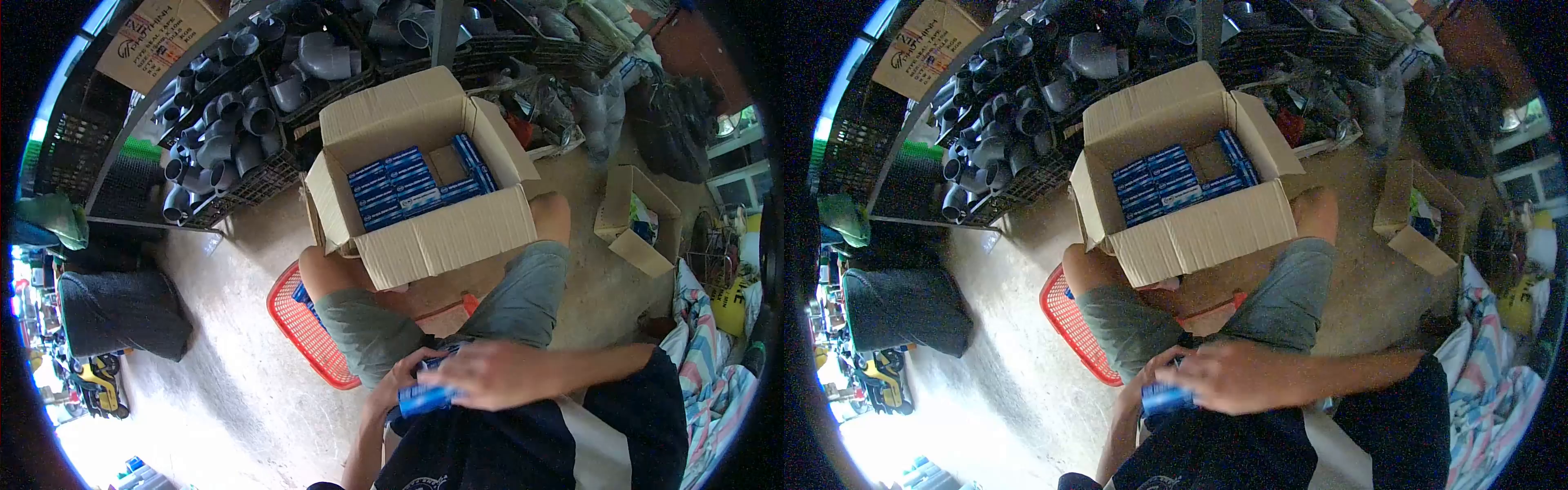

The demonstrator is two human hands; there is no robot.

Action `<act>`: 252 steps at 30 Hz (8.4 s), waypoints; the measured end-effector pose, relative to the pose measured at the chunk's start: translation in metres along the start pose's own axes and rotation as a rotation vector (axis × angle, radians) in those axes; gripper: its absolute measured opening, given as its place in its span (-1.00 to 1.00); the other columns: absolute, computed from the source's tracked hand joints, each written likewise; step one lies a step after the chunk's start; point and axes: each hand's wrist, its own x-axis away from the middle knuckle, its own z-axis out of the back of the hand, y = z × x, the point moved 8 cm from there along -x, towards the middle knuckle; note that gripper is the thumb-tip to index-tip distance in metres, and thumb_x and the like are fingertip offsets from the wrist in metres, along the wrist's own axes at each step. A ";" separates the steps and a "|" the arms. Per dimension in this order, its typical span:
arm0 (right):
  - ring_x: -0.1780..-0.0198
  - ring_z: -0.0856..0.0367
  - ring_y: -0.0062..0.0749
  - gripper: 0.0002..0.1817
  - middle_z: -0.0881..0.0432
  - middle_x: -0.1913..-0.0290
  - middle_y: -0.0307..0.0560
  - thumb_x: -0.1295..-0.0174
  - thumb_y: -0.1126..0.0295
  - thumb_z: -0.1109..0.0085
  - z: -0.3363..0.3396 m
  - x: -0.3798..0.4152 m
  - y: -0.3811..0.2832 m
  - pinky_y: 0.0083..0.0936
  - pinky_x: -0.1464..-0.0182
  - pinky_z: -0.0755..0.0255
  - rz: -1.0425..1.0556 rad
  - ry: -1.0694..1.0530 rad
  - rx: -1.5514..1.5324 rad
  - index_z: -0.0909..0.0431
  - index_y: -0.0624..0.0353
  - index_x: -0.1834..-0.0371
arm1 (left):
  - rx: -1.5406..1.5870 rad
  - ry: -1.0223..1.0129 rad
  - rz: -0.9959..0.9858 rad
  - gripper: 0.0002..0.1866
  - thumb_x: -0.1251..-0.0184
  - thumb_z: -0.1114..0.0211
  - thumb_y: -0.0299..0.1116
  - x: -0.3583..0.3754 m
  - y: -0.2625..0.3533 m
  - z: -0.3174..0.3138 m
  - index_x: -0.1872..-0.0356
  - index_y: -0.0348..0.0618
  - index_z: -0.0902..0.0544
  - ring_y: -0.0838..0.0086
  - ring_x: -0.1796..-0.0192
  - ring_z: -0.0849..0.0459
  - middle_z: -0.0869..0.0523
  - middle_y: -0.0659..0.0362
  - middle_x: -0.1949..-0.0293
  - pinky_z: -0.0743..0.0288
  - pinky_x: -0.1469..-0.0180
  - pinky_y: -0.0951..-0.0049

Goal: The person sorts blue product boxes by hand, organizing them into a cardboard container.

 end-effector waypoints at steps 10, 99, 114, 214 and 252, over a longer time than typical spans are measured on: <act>-0.18 -0.61 -0.36 -0.22 -0.63 -0.20 -0.01 -0.13 0.31 -0.50 0.162 -0.065 0.304 -0.38 -0.17 -0.55 -0.875 0.391 -0.639 -0.33 0.29 -0.40 | -0.221 0.027 0.072 -0.44 -0.26 -0.49 -0.09 -0.006 0.023 0.011 -0.26 -0.05 -0.61 0.35 -0.06 -0.67 -0.71 0.05 -0.11 -0.51 -0.12 0.38; -0.06 -0.69 0.12 -0.43 -0.58 -0.21 0.16 -0.16 0.46 -0.35 0.110 -0.108 0.399 -0.06 -0.08 -0.60 -0.533 -0.220 0.836 -0.56 -0.11 -0.31 | -0.220 0.055 0.039 -0.45 -0.24 -0.50 -0.11 -0.008 0.022 0.023 -0.23 -0.02 -0.63 0.13 -0.17 -0.65 -0.65 -0.02 -0.10 -0.51 -0.22 0.25; -0.08 -0.66 0.16 -0.31 -0.52 -0.22 0.26 -0.18 0.68 -0.10 0.103 -0.119 0.406 -0.01 -0.06 -0.60 -0.740 -0.159 0.918 -0.48 -0.08 -0.42 | -0.215 0.083 -0.039 -0.46 -0.26 -0.49 -0.11 -0.003 0.027 0.025 -0.23 -0.03 -0.63 0.10 -0.14 -0.67 -0.65 -0.05 -0.10 -0.53 -0.20 0.24; -0.30 -0.48 0.26 -0.64 -0.33 -0.39 0.28 -0.22 0.15 -0.27 0.162 -0.070 0.387 -0.03 -0.29 -0.45 -1.024 0.566 0.421 -0.64 -0.07 -0.07 | 1.154 0.347 -0.403 -0.32 -0.16 -0.44 0.06 0.015 -0.065 0.057 -0.27 0.11 -0.43 0.15 -0.12 -0.60 -0.59 0.04 -0.13 -0.47 -0.21 -0.04; -0.06 -0.69 0.04 -0.42 -0.61 -0.08 0.17 -0.27 0.55 -0.19 0.130 -0.133 0.394 -0.16 -0.08 -0.61 -0.734 -0.325 1.066 -0.47 0.04 -0.40 | 1.241 0.381 -0.358 -0.38 -0.13 -0.48 0.03 0.019 -0.067 0.055 -0.20 0.24 -0.44 -0.02 -0.18 -0.53 -0.48 -0.03 -0.25 -0.49 -0.16 -0.04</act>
